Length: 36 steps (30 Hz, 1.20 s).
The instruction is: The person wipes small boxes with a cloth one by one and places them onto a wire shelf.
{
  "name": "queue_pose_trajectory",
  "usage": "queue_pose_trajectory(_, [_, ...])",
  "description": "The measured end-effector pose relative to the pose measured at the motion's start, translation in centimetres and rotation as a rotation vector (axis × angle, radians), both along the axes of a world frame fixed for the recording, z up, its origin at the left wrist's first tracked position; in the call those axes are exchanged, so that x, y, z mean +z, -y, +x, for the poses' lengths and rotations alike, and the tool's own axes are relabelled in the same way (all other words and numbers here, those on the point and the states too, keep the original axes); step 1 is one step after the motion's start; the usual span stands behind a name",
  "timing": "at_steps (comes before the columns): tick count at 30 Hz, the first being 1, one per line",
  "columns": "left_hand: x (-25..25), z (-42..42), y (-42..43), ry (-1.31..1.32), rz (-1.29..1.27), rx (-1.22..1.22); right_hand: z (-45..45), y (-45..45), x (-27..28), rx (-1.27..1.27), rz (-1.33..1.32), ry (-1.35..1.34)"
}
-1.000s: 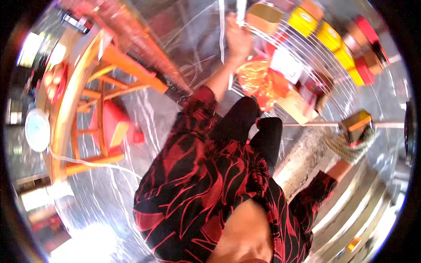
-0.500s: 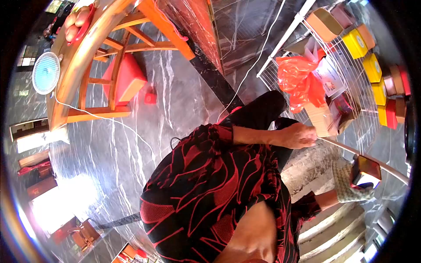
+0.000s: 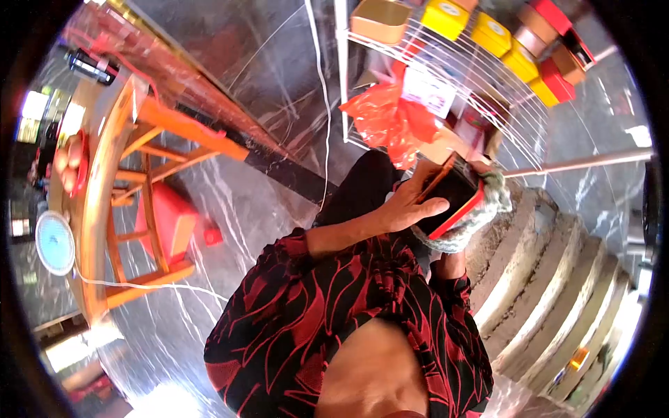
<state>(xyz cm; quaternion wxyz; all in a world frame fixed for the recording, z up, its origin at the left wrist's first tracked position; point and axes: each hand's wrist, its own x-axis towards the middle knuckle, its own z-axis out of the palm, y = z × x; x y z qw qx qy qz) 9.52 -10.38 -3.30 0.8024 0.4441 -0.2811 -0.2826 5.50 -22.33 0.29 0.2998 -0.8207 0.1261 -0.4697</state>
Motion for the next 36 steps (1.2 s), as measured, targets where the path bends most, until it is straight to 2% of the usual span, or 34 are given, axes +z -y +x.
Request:
queue_pose_trajectory(2, [0.6,-0.1,-0.1,0.024,0.066,-0.039,-0.2,0.7,0.7,-0.05,0.09,-0.176])
queue_pose_trajectory(3, [0.3,-0.3,0.0,0.052,0.06,-0.038,-0.1,1.5,1.7,-0.039,-0.264,-0.151])
queue_pose_trajectory(4, [0.2,-0.5,0.2,0.08,0.054,-0.035,-0.1,2.1,0.9,0.019,-0.079,-0.086])
queue_pose_trajectory(5, [0.6,-0.8,0.4,0.065,0.026,-0.026,-0.4,2.4,0.4,-0.001,0.065,-0.15])
queue_pose_trajectory(7, [0.3,-0.6,0.6,0.116,0.077,-0.041,-0.7,2.8,-0.2,-0.031,0.207,-0.198])
queue_pose_trajectory(10, [-0.1,-0.5,1.3,0.153,0.11,-0.046,-0.5,2.6,-1.1,0.237,0.707,0.041])
queue_pose_trajectory(12, [-0.7,-0.3,2.2,-0.005,-0.013,0.054,-0.6,1.6,-0.8,0.353,0.892,0.083])
queue_pose_trajectory(14, [0.4,0.6,2.2,0.062,0.025,0.178,-0.6,0.7,-0.1,0.423,0.989,0.097])
queue_pose_trajectory(16, [0.5,0.8,2.2,-0.063,0.019,0.193,-0.4,-0.2,0.4,0.452,1.032,0.094])
queue_pose_trajectory(20, [0.9,1.4,2.2,0.09,0.061,0.161,0.6,-1.0,1.3,0.445,1.15,0.118])
queue_pose_trajectory(23, [0.9,0.6,2.2,0.085,0.059,0.091,1.2,0.2,1.9,0.335,1.255,0.171])
queue_pose_trajectory(24, [1.0,0.2,2.0,0.076,0.054,0.067,0.8,1.7,0.7,0.414,1.102,0.128])
queue_pose_trajectory(26, [1.3,-0.3,1.5,0.038,0.075,0.009,0.7,1.5,2.1,0.517,1.135,0.201])
queue_pose_trajectory(27, [0.5,-0.1,1.5,0.056,0.125,-0.01,0.2,0.9,3.6,0.6,1.412,0.239])
queue_pose_trajectory(28, [-0.2,0.1,1.3,0.073,0.177,-0.031,0.3,1.6,2.1,0.599,1.413,0.241])
queue_pose_trajectory(30, [-0.7,0.5,1.2,0.031,0.142,-0.032,0.2,4.8,-3.3,0.437,1.158,0.217])
queue_pose_trajectory(31, [-0.6,0.8,1.2,-0.012,0.107,-0.037,0.5,6.4,-4.4,0.329,1.313,0.248])
queue_pose_trajectory(32, [0.6,1.5,0.8,-0.111,0.105,-0.043,-0.1,8.0,-5.3,0.21,1.194,0.23])
queue_pose_trajectory(33, [0.3,2.6,-0.1,0.001,0.237,0.047,-1.0,10.2,-6.3,0.044,0.911,0.165])
queue_pose_trajectory(34, [-0.4,4.1,-0.8,0.205,0.347,0.237,-2.1,12.6,-6.7,-0.185,0.54,0.047])
queue_pose_trajectory(35, [0.0,5.2,-1.4,0.2,0.315,0.303,-3.2,15.4,-6.6,-0.393,0.116,-0.099])
queue_pose_trajectory(36, [1.0,6.3,-2.4,0.132,0.212,0.339,-4.1,16.4,-3.1,-0.704,-0.632,-0.222])
